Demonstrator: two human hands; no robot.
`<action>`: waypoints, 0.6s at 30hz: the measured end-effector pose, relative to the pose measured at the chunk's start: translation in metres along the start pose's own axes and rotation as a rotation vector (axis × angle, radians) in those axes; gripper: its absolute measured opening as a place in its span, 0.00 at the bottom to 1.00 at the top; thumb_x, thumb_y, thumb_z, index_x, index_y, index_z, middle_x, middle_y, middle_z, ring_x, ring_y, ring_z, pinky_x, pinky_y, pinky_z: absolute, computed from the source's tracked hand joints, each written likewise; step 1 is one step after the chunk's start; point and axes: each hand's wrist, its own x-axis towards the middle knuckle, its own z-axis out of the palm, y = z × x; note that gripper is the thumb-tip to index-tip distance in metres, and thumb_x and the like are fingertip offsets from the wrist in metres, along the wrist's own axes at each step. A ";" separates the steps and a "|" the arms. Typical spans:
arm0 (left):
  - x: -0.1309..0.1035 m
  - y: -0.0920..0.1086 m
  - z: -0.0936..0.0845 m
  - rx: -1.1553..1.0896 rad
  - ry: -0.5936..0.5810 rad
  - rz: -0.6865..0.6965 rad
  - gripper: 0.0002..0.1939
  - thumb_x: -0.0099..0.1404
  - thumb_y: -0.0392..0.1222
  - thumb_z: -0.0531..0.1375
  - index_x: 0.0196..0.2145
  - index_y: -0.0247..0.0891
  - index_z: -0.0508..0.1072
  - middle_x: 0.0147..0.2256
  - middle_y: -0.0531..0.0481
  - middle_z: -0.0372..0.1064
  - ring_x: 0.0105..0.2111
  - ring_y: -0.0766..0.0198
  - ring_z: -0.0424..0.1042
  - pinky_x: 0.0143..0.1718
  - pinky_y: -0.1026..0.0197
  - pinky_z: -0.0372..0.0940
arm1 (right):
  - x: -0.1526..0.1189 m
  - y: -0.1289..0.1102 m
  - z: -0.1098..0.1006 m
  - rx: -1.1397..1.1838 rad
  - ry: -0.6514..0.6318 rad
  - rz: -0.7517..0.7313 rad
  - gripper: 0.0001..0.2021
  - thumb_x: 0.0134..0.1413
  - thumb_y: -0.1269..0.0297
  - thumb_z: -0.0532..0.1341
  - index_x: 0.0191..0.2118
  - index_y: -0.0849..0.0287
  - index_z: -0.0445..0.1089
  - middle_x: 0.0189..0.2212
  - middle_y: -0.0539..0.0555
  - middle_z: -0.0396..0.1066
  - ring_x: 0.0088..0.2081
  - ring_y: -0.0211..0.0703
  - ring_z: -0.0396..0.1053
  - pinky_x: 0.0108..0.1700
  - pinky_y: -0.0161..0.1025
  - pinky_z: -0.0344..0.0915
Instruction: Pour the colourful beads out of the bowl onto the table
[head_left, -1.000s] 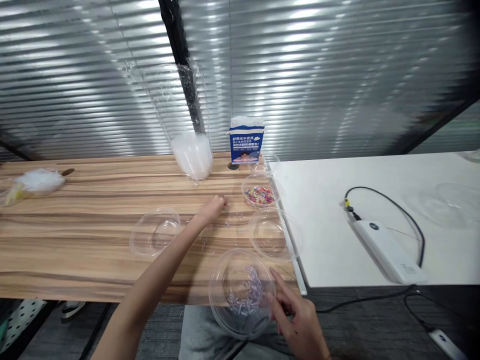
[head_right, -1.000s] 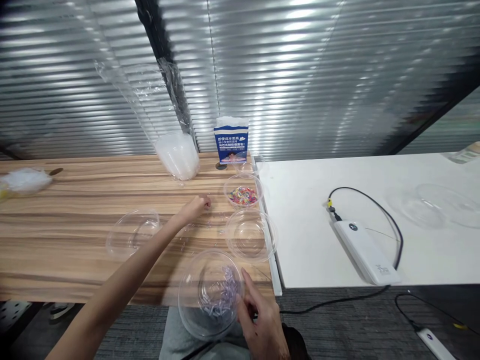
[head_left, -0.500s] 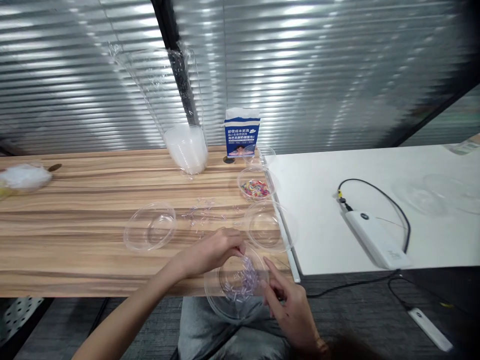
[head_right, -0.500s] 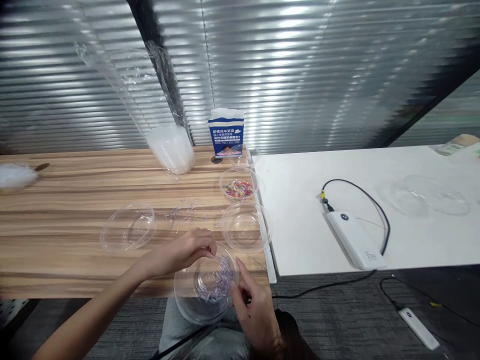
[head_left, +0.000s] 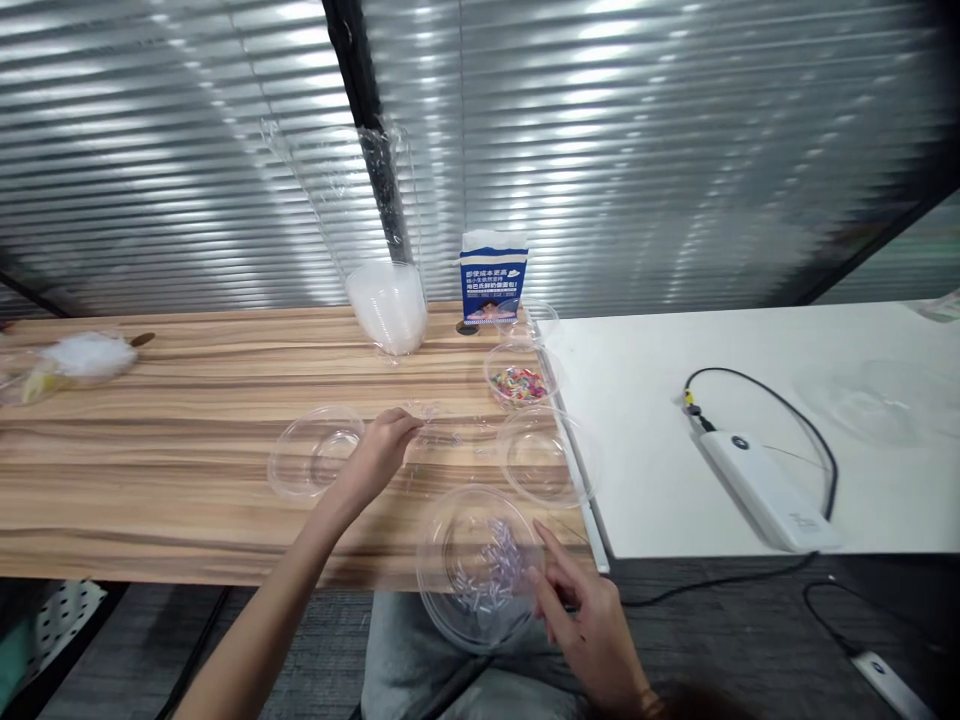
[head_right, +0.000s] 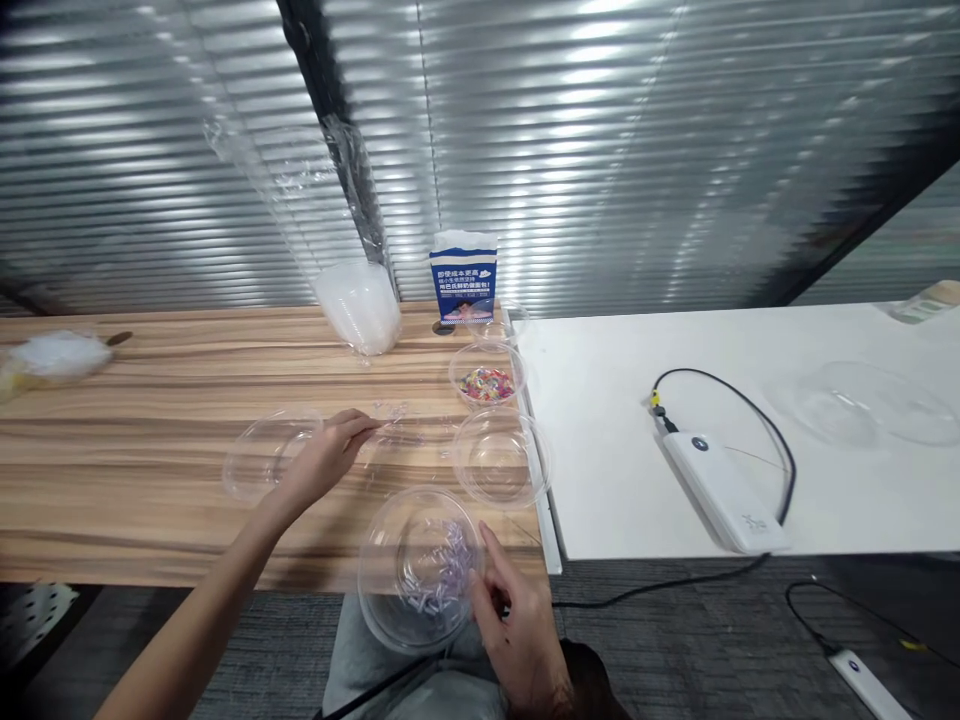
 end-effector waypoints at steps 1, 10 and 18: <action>0.006 -0.007 0.005 0.050 -0.039 -0.013 0.13 0.67 0.32 0.50 0.37 0.35 0.74 0.35 0.44 0.70 0.37 0.59 0.69 0.40 0.59 0.64 | -0.001 0.002 0.002 0.005 0.013 0.005 0.26 0.61 0.57 0.52 0.59 0.70 0.62 0.14 0.45 0.59 0.14 0.32 0.54 0.18 0.28 0.58; 0.075 -0.054 0.041 0.082 -0.192 -0.152 0.13 0.56 0.26 0.51 0.32 0.32 0.75 0.33 0.42 0.72 0.35 0.60 0.70 0.43 0.60 0.63 | -0.013 0.009 0.010 0.038 0.120 0.045 0.27 0.60 0.54 0.53 0.58 0.68 0.64 0.14 0.45 0.56 0.15 0.32 0.51 0.17 0.28 0.56; 0.086 -0.061 0.054 0.018 -0.221 -0.150 0.14 0.49 0.24 0.53 0.28 0.30 0.76 0.29 0.44 0.74 0.32 0.61 0.71 0.37 0.64 0.63 | -0.013 0.013 -0.001 0.039 0.101 0.014 0.26 0.59 0.56 0.55 0.58 0.67 0.65 0.14 0.46 0.59 0.14 0.32 0.54 0.17 0.27 0.58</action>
